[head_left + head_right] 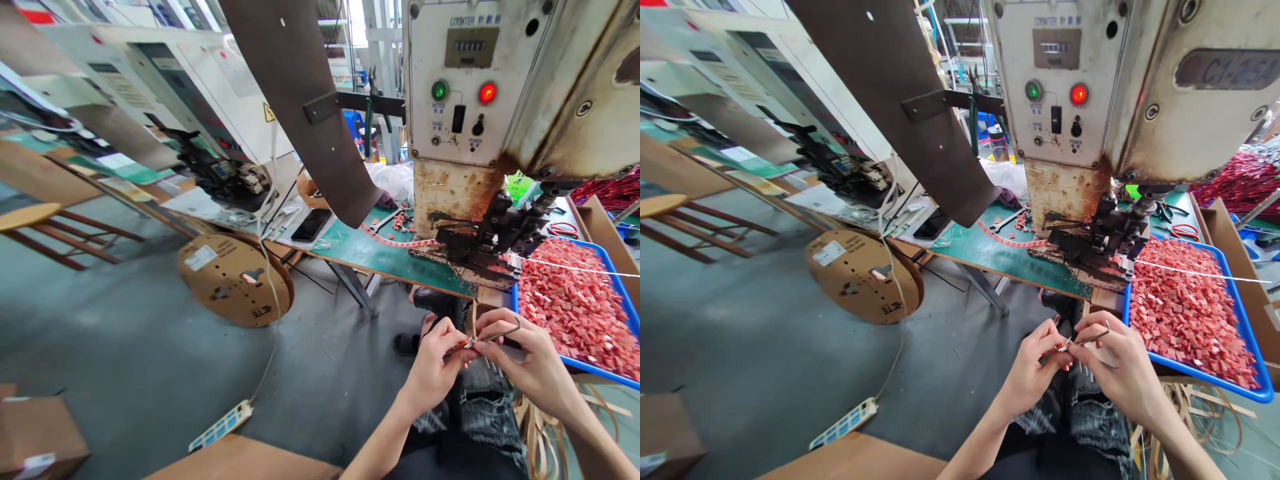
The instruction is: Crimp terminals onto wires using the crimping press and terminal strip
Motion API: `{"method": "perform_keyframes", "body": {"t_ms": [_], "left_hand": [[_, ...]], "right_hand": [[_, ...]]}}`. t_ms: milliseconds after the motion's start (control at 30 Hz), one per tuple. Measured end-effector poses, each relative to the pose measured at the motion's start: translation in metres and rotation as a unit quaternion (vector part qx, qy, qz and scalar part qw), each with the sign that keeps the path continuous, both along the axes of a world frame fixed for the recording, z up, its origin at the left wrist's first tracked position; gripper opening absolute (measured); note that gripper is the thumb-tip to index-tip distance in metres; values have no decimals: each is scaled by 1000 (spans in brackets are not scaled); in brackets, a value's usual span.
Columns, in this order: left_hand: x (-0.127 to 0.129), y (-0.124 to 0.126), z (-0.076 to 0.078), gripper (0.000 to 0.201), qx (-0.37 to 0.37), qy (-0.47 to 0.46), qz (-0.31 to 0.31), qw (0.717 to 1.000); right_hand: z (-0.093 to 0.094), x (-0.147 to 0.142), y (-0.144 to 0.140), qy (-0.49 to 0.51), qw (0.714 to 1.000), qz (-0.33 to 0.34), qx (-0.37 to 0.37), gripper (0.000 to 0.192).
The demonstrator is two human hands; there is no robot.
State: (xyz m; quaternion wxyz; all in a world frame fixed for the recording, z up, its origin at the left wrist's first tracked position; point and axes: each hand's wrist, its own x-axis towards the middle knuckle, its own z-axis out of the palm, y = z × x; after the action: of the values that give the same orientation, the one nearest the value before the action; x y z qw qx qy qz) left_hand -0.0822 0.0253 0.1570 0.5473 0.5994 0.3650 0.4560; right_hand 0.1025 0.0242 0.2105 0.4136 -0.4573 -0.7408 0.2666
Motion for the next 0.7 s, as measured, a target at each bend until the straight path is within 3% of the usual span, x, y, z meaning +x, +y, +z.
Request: {"method": "perform_keyframes", "body": {"t_ms": [233,367,467,600,700], "left_hand": [[0,-2,-6,37,-1,9,8,1000],[1,-2,-6,40,-1,9,4,1000],[2,0,-4,38,43,44,20,998],[4,0,-4,34,112,124,64,984],[5,1,-6,38,126,139,69,980]], "right_hand": [[1,16,-4,103,991,-90,6,13],[-1,4,-3,32,998,-56,18,17],[-4,-7,-3,-21,999,-27,24,20],[-6,-17,-5,-41,997,-56,28,25],[-8,-21,-5,-33,995,-81,38,32]]}}
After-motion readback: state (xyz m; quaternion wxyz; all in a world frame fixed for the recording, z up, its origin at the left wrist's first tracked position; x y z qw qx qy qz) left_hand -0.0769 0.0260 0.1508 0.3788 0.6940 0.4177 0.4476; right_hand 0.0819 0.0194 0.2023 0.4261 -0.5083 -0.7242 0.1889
